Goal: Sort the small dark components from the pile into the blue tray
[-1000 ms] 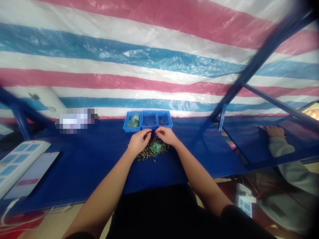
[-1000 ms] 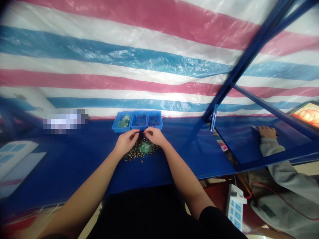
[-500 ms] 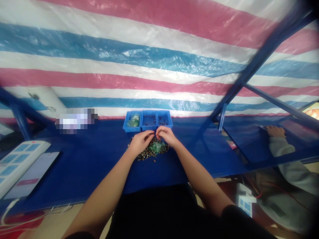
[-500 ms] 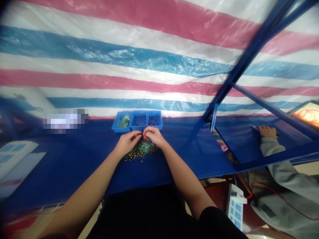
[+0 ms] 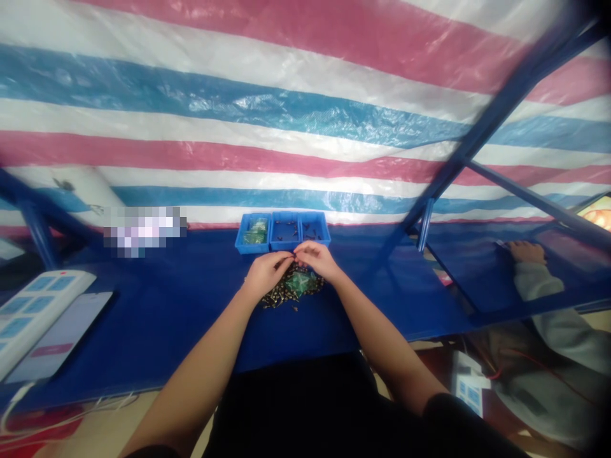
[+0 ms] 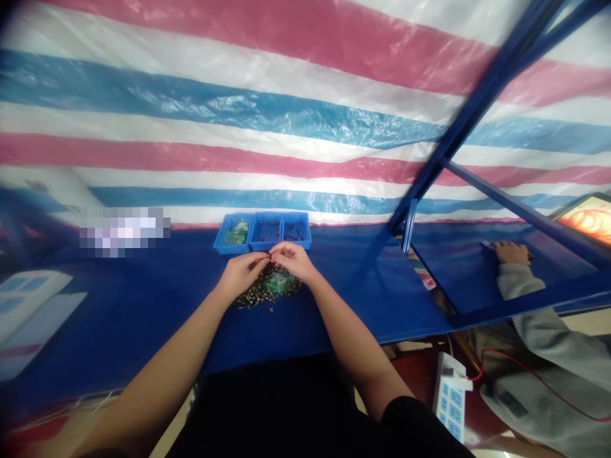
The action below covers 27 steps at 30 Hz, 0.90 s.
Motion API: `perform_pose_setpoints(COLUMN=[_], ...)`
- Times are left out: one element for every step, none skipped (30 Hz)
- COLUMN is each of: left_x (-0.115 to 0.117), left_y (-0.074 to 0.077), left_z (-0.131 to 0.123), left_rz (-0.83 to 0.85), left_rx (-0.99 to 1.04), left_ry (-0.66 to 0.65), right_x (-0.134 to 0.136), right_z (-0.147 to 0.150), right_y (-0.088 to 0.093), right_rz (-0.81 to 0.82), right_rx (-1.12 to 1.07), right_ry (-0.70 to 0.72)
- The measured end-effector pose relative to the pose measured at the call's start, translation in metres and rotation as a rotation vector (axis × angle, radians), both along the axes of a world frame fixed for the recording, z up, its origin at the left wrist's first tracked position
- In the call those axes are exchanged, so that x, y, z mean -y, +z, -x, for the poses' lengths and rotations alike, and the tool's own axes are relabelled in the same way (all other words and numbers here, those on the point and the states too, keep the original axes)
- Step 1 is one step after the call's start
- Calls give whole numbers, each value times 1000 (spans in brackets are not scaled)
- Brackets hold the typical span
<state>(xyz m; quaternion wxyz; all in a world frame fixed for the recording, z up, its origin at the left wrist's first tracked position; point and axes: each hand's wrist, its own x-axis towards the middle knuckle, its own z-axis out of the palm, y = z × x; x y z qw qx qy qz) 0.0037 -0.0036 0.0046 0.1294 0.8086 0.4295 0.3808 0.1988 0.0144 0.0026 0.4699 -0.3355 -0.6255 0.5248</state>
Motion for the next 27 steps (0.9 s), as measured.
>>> perform_pose_setpoints(left_x=[0, -1, -1, -1, -1, -1, -1, -1, -1, -1, -1, -1, 0, 0, 0, 0, 0, -1, -1, -1, -1, -1, -2, -2, -2, -2, -2], left_y=[-1, -1, -2, -2, -2, -2, -2, -1, -1, -1, -1, -1, -1, -1, -1, -1, -1, -1, -1, -1, -1, -2, -2, -2, -3, -3, -3], left_z=[0, 0, 0, 0, 0, 0, 0, 0, 0, 0, 0, 0, 0, 0, 0, 0, 0, 0, 0, 1, 1, 1, 1, 1, 1, 1, 1], left_rz=[-6, -12, -17, -20, -21, -21, -21, -20, -17, -14, -11, -6, -3, 0, 1, 2, 3, 4, 6, 7, 10, 13, 17, 18, 18, 15, 12], left_rx=[-4, -9, -13, -17, -19, -19, -16, -12, -9, -7, -6, -5, -4, -3, -2, -3, -5, -8, -9, -7, -3, 1, 6, 9, 10, 10, 11], left_ry=[6, 14, 23, 32, 42, 53, 65, 76, 84, 88, 88, 86, 84, 83, 83, 82, 82, 80, 81, 85, 90, 96, 101, 104, 105, 104, 104], right_x=[0, 0, 0, 0, 0, -1, -1, -2, -2, -3, -3, -3, -3, -3, -3, -3, -3, -3, -3, -3, -3, -4, -4, -5, -6, -6, -6], right_z=[0, 0, 0, 0, 1, 1, 1, 1, 1, 1, 1, 0, 0, 0, 0, 0, 0, 0, 0, 0, 0, 0, 1, 1, 1, 0, 0], right_y=[0, -1, -2, -3, -3, -4, -5, -5, -6, -6, -7, -7, -7, -7, -8, -8, -8, -9, -10, -11, -12, -13, -14, -14, -15, -15, -14], right_rz=[-26, -49, -68, -81, -89, -93, -95, -95, -94, -93, -93, -93, -94, -94, -93, -91, -89, -88, -90, -95, -102, -110, -115, -116, -112, -106, -101], right_rx=[12, 24, 35, 46, 54, 59, 60, 61, 61, 64, 67, 71, 77, 81, 84, 85, 84, 81, 77, 72, 67, 63, 60, 58, 58, 56, 52], right_ry=[-13, -26, -39, -49, -57, -65, -73, -80, -88, -95, -102, -108, -112, -118, -121, -121, -119, -115, -112, -111, -111, -113, -117, -122, -125, -129, -133])
